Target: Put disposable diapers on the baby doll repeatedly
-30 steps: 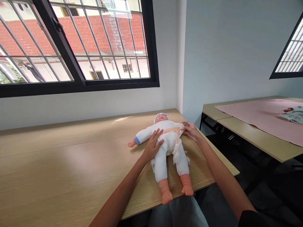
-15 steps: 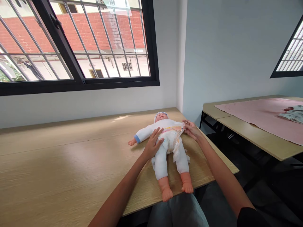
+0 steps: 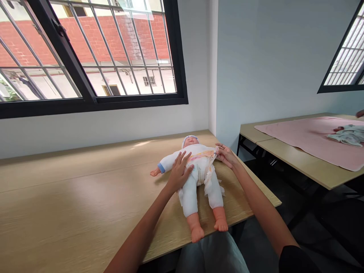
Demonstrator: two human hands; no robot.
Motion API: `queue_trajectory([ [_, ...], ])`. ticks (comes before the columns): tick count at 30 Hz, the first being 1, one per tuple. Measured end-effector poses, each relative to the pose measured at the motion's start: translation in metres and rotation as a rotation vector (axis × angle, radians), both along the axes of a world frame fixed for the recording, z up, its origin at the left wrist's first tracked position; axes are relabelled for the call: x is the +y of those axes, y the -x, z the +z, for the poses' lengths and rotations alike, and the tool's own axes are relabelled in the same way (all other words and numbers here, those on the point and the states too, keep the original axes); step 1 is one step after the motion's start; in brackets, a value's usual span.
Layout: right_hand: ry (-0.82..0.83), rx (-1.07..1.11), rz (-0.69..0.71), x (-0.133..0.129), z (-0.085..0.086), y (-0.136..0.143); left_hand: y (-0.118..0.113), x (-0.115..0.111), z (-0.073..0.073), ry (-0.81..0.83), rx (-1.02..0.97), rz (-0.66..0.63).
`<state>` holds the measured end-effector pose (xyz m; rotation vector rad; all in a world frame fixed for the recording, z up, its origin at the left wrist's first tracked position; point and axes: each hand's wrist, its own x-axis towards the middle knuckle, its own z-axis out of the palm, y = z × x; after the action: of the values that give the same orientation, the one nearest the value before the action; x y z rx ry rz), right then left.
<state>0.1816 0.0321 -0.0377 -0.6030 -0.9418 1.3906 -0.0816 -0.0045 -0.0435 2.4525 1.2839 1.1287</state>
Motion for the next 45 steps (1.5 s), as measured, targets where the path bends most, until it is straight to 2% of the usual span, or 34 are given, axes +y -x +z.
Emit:
queue_trajectory([
  [3, -0.02, 0.025, 0.026, -0.001, 0.002, 0.002, -0.02, -0.005, 0.021, -0.112, 0.016, 0.024],
  [6, -0.044, 0.016, 0.047, -0.004, 0.005, 0.005, -0.051, -0.005, 0.045, -0.128, 0.064, -0.032],
  [9, -0.061, 0.009, 0.051, -0.006, 0.007, 0.007, -0.076, 0.003, 0.064, -0.008, 0.015, -0.116],
  [11, -0.061, -0.006, 0.053, -0.007, 0.007, 0.007, -0.085, 0.01, 0.069, 0.127, -0.051, -0.215],
  [14, -0.065, -0.038, 0.044, -0.006, 0.005, 0.007, -0.087, 0.02, 0.065, 0.223, -0.159, -0.306],
  [18, -0.079, -0.047, 0.048, -0.007, 0.004, 0.008, -0.082, 0.028, 0.052, 0.166, -0.276, -0.216],
  [21, -0.079, -0.053, 0.057, -0.008, 0.005, 0.009, -0.08, 0.03, 0.047, 0.172, -0.247, -0.246],
  [34, -0.081, -0.091, 0.045, -0.012, 0.008, 0.007, -0.077, 0.025, 0.055, 0.33, -0.311, -0.258],
  [45, -0.075, -0.137, -0.03, -0.011, 0.007, 0.013, -0.076, 0.027, 0.051, 0.3, -0.365, -0.249],
])
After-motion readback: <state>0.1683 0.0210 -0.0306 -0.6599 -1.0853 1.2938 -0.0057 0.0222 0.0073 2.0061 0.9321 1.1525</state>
